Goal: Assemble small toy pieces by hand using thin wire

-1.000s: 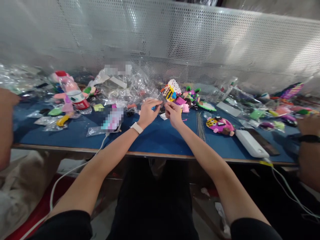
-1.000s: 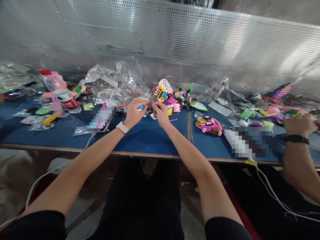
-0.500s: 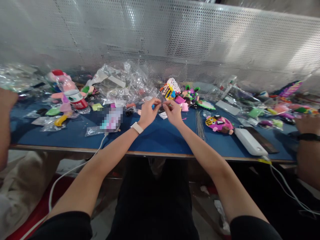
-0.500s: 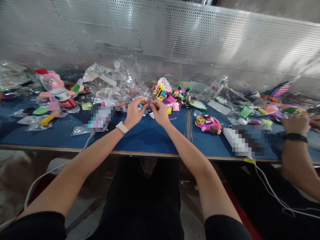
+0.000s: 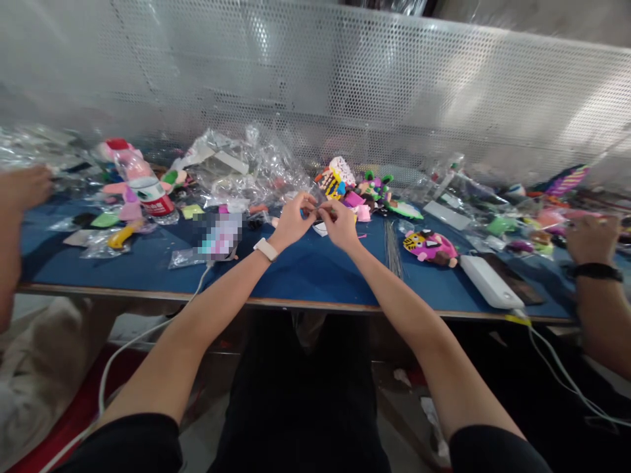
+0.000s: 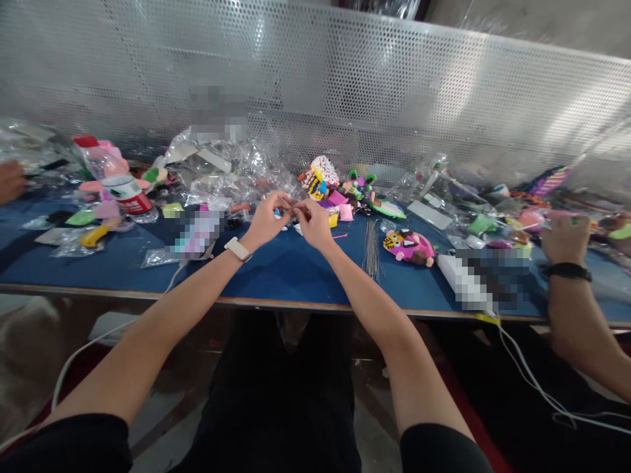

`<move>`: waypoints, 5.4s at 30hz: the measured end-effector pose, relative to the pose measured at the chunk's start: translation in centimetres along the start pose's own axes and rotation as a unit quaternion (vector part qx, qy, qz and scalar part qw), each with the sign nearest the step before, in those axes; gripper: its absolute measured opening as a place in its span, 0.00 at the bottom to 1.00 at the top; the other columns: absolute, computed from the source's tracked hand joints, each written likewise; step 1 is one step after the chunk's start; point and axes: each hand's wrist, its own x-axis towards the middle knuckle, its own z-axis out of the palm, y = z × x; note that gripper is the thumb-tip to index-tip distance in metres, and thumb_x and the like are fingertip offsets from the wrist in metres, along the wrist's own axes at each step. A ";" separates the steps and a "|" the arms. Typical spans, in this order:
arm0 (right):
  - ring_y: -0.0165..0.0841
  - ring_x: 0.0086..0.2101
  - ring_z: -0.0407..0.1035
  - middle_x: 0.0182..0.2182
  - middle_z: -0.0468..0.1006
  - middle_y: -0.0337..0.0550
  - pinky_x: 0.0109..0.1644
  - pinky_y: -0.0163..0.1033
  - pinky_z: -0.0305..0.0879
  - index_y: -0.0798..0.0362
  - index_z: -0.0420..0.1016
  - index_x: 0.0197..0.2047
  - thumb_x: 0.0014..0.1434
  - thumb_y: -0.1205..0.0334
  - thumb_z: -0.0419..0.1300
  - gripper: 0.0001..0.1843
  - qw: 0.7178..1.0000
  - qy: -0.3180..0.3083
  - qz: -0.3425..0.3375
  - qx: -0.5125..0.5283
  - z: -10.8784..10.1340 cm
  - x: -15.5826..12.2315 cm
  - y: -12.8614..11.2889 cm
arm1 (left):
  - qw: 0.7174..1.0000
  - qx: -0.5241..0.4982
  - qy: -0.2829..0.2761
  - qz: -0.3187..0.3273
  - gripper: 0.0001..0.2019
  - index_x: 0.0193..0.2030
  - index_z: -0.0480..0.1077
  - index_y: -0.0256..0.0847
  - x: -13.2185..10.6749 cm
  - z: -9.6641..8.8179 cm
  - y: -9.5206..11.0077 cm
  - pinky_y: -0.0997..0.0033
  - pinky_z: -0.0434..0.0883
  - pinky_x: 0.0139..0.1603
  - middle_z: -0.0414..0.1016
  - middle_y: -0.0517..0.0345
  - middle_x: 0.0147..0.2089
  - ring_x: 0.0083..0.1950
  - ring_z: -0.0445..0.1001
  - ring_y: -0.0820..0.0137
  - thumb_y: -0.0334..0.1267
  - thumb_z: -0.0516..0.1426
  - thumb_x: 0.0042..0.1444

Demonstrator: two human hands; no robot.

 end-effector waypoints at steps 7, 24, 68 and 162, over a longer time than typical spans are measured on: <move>0.35 0.34 0.73 0.36 0.80 0.44 0.40 0.43 0.72 0.49 0.75 0.40 0.70 0.47 0.60 0.14 1.000 -0.003 0.017 0.026 0.3 -0.1 0.0 | 0.988 0.138 0.028 0.055 0.08 0.45 0.75 0.45 -0.3 0.0 -0.3 0.54 0.68 0.58 0.82 0.54 0.41 0.49 0.76 0.57 0.30 0.65 0.60; 0.33 0.33 0.68 0.34 0.77 0.43 0.40 0.41 0.67 0.51 0.76 0.40 0.70 0.56 0.59 0.09 1.000 -0.009 -0.015 -0.009 -0.3 0.0 -0.4 | 0.973 0.187 -0.007 0.131 0.23 0.33 0.77 0.45 -0.5 -0.9 -0.7 0.52 0.64 0.59 0.80 0.50 0.39 0.47 0.74 0.57 0.59 0.56 0.71; 0.42 0.34 0.77 0.35 0.83 0.50 0.41 0.48 0.75 0.50 0.74 0.40 0.65 0.49 0.58 0.13 0.999 -0.030 0.036 -0.016 0.5 -1.0 -0.9 | 0.975 -0.187 -0.029 -0.120 0.20 0.34 0.78 0.37 -1.5 0.2 -2.6 0.66 0.68 0.43 0.78 0.56 0.33 0.37 0.73 0.69 0.56 0.66 0.59; 0.31 0.26 0.64 0.29 0.74 0.40 0.28 0.37 0.62 0.50 0.75 0.39 0.65 0.37 0.64 0.23 0.984 -0.040 0.092 0.146 0.7 -0.5 -0.7 | 0.899 -0.364 -0.045 -0.240 0.15 0.32 0.75 0.38 -0.6 0.3 -2.1 0.68 0.70 0.40 0.76 0.55 0.35 0.40 0.75 0.68 0.47 0.71 0.53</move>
